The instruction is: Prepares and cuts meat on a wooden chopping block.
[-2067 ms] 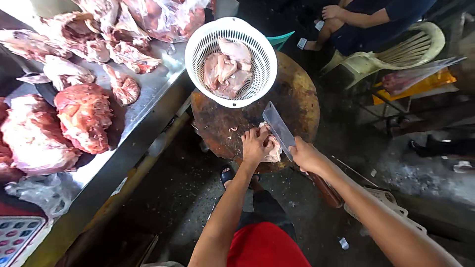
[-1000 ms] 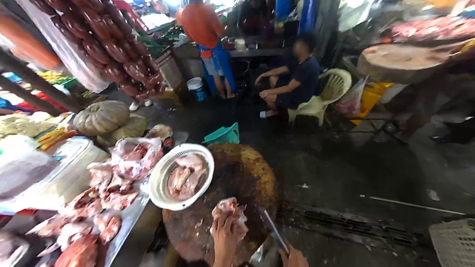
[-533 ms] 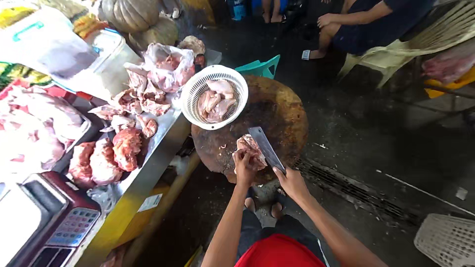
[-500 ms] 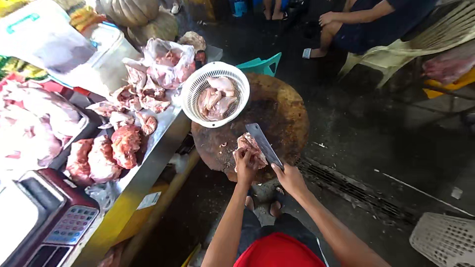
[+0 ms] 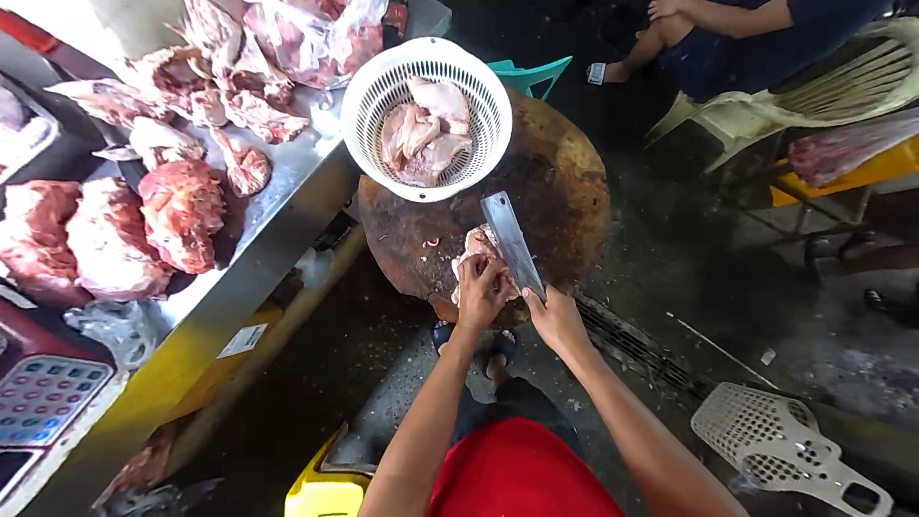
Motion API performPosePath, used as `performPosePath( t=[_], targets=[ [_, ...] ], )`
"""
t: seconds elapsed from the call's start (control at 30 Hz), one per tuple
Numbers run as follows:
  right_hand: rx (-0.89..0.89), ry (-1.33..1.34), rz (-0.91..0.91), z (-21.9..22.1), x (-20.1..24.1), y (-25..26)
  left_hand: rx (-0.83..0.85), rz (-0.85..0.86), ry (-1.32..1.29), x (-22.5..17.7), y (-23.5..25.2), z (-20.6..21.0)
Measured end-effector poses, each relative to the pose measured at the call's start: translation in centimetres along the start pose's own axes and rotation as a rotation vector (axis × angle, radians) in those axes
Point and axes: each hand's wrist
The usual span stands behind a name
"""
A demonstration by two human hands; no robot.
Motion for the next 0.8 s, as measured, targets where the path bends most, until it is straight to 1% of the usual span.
performPosePath(
  t=[0.2,0.37,0.5,0.57,0.67,0.8],
  targets=[
    [0.008,-0.176,0.044,1.4,0.4,-0.8,0.058,-0.012,0.105,-0.5,0.3,-0.2],
    [0.009,-0.281,0.056,1.8,-1.3,-1.8,0.113,-0.019,0.137,-0.9,0.9,-0.7],
    [0.017,-0.23,0.098,0.9,-4.5,-3.0,0.147,-0.029,0.15,-0.9,1.1,-0.9],
    [0.037,-0.203,0.098,0.5,-5.6,-3.4,0.138,-0.021,0.159,-0.6,0.9,-0.9],
    [0.056,-0.173,0.066,0.2,-5.1,-2.9,0.153,-0.086,0.148,-1.1,1.5,-1.1],
    [0.086,-0.155,0.008,0.5,-3.6,-1.4,0.121,-0.089,0.181,-1.4,1.6,-0.6]
  ],
)
Point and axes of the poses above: each hand's wrist, its own y-axis towards the middle knuckle, its own z-axis out of the palm, x = y × z, and after that the axes turned 6 degrees about -x, right-handed
